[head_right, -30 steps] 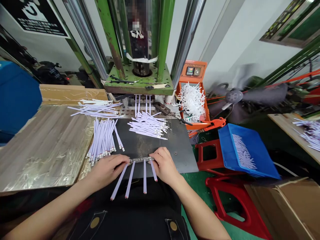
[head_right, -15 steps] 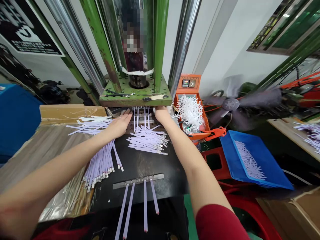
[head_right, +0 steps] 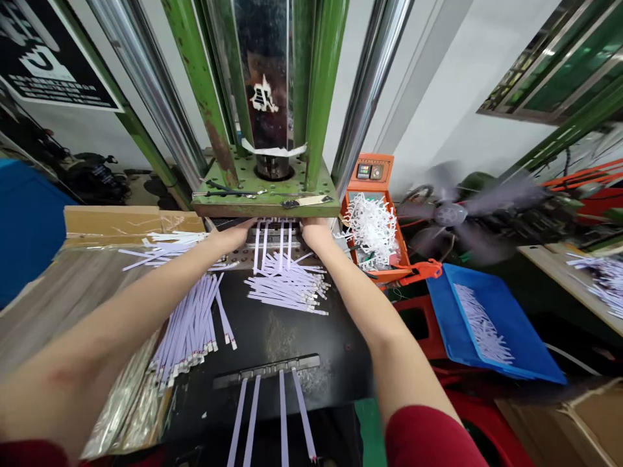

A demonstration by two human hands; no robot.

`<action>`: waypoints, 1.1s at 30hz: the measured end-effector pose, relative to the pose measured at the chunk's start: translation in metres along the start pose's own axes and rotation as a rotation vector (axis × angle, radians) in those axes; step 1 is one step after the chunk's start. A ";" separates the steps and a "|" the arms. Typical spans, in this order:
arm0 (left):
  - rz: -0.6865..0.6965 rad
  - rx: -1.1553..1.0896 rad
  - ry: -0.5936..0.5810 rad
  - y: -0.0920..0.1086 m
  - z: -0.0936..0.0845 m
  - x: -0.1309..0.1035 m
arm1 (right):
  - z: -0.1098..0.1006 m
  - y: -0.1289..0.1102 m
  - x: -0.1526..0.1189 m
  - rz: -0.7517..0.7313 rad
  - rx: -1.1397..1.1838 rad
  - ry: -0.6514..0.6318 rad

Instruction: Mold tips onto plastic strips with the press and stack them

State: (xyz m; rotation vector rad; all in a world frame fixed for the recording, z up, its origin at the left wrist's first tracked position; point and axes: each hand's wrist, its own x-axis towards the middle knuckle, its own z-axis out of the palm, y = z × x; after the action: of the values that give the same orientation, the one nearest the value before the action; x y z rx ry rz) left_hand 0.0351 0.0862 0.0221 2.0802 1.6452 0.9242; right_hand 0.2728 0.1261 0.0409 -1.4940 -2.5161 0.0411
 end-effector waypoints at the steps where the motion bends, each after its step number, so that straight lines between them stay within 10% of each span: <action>1: 0.018 0.011 -0.025 0.004 -0.003 -0.014 | -0.007 0.002 -0.021 -0.048 0.028 -0.014; 6: 0.281 0.095 -0.307 0.047 0.007 -0.100 | -0.041 -0.012 -0.128 -0.495 0.450 0.017; 11: 0.241 0.087 -0.550 0.090 0.033 -0.151 | -0.025 -0.049 -0.174 -0.691 0.372 0.200; 17: 0.241 0.216 -0.444 0.103 0.019 -0.160 | -0.039 -0.028 -0.176 -0.651 0.581 0.806; 20: 0.212 0.199 -0.482 0.093 0.021 -0.164 | -0.084 -0.002 -0.168 -0.301 0.694 1.268; 22: 0.187 0.184 -0.498 0.084 0.026 -0.168 | -0.107 0.011 -0.154 -0.098 0.608 1.132; 28: 0.124 0.195 -0.513 0.081 0.032 -0.171 | -0.071 -0.011 -0.083 -0.202 0.281 -0.173; 33: 0.088 0.216 -0.455 0.090 0.026 -0.165 | -0.033 -0.056 -0.106 -0.336 0.125 -0.193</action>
State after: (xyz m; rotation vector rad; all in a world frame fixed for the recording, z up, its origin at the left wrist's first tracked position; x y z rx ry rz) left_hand 0.0986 -0.0920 0.0120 2.3018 1.4666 0.2659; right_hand 0.2803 0.0039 0.0625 -1.0513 -2.8237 0.2947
